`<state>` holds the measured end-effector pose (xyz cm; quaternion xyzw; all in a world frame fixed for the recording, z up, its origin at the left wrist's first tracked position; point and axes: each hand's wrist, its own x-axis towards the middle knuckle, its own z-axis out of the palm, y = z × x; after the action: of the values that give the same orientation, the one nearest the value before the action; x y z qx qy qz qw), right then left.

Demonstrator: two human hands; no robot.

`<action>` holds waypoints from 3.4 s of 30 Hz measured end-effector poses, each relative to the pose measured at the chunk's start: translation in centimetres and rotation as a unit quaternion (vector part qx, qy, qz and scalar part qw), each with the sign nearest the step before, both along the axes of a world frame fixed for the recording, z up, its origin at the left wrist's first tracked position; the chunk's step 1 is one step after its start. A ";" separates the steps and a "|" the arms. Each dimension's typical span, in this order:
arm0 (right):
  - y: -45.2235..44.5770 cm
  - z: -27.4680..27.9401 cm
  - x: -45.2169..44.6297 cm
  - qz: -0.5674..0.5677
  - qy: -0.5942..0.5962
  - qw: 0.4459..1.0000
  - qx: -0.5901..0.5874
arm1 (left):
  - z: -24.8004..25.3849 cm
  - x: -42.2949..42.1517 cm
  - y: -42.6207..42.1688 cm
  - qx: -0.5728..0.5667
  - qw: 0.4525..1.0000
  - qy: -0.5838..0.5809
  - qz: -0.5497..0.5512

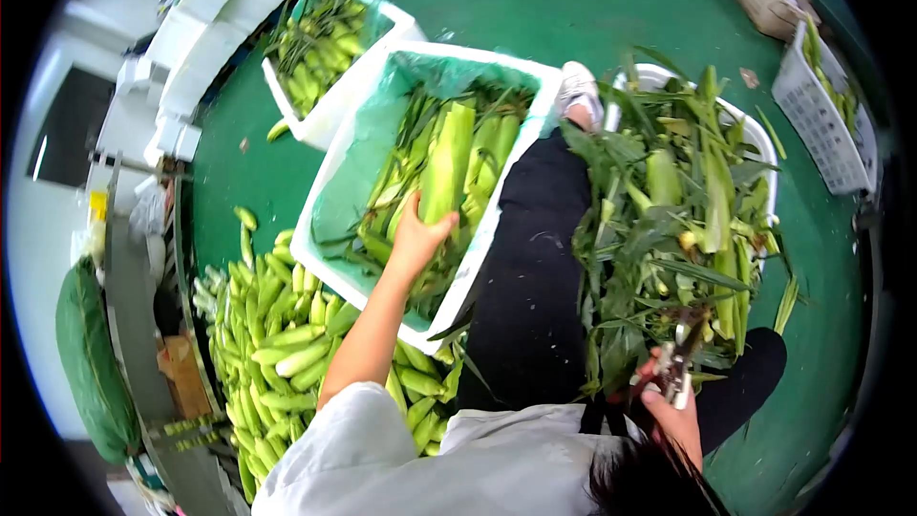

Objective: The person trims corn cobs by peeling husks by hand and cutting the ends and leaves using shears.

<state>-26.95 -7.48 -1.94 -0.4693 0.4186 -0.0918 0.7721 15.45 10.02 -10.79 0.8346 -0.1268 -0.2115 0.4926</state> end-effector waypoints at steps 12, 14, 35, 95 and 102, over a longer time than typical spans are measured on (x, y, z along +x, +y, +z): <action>-7.5 1.0 1.8 0.179 -0.011 0.863 -0.472 | 13.7 -17.8 -8.7 0.072 0.881 0.086 -0.460; -7.7 0.7 0.7 0.180 0.058 0.928 -0.321 | 12.5 -17.5 -9.9 0.066 0.861 0.130 -0.488; -4.8 -2.1 -1.4 0.009 -0.115 0.983 -0.141 | 13.4 -21.3 -12.6 -0.145 0.892 -0.337 -0.265; -2.8 -2.9 8.0 0.498 0.036 0.763 -0.409 | 5.3 -7.5 41.5 -0.438 0.715 0.160 0.521; -15.0 -9.4 10.9 0.287 0.114 0.792 -0.526 | 1.3 -5.7 48.9 -0.437 0.714 -0.048 0.545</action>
<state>-16.05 -22.50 -11.38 -0.9087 0.2370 -0.0179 0.3432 9.78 58.94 -9.47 0.4596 0.2484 0.2131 0.8256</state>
